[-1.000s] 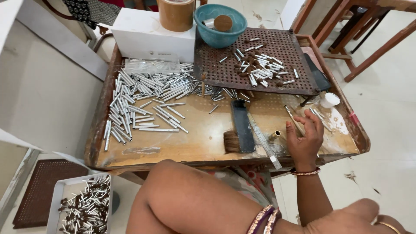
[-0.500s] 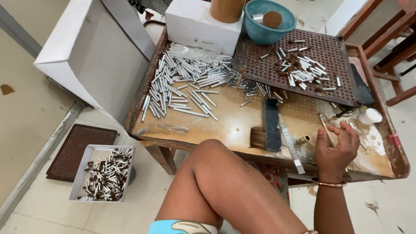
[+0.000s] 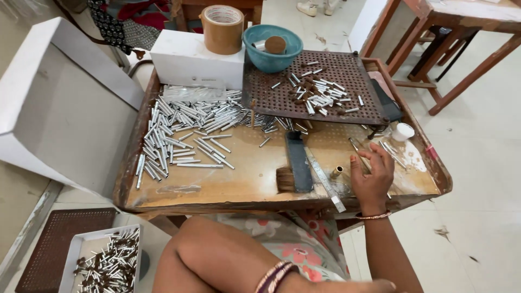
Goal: The person is assembling small metal tubes using a gauge and a cleaning block at a workshop bench.
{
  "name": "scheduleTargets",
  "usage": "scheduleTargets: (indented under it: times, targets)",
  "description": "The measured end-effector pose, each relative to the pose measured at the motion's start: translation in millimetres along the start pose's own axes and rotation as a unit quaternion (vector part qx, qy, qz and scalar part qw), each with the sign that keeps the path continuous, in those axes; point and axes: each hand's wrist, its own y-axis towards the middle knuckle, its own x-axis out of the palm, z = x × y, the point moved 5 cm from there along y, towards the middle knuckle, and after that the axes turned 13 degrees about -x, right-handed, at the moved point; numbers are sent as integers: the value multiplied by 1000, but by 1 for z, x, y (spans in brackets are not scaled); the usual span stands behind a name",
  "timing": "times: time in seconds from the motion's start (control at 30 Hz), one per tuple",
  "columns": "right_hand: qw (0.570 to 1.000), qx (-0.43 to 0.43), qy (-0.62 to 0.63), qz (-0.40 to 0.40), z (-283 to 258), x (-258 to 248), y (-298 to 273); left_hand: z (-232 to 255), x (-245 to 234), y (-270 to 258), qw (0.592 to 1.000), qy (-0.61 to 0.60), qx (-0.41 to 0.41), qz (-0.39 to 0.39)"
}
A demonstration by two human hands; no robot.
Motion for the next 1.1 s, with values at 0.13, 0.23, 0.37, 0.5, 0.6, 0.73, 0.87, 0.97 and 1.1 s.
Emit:
scheduleTargets:
  times: [0.13, 0.23, 0.37, 0.5, 0.6, 0.73, 0.87, 0.97, 1.1]
  targets:
    - [1000, -1, -6, -5, -1, 0, 0, 214, -120, 67, 999, -37, -18, -17]
    - [1000, 6, 8, 2, -4, 0, 0, 198, -115, 73, 908, -414, -59, 17]
    - [1000, 6, -1, -12, -4, 0, -1, 207, -103, 82, 909, -415, -11, 24]
    - [1000, 7, 0, -5, -1, 2, -1, 219, -110, 88, 931, -363, 39, -22]
    - [1000, 8, 0, -8, 0, 2, 0, 198, -91, 84, 945, -323, 51, -11]
    - [1000, 11, 1, -11, 0, 1, -1, 193, -95, 63, 986, -143, 85, 24]
    - [1000, 13, 1, -14, -4, -1, 0, 182, -90, 65, 988, -87, 126, 19]
    - [1000, 10, 5, -1, -2, 0, 1, 163, -87, 65, 982, -5, 190, 9]
    - [1000, 16, 11, 1, -3, 0, 1, 92, -57, 46, 921, 287, 251, -83]
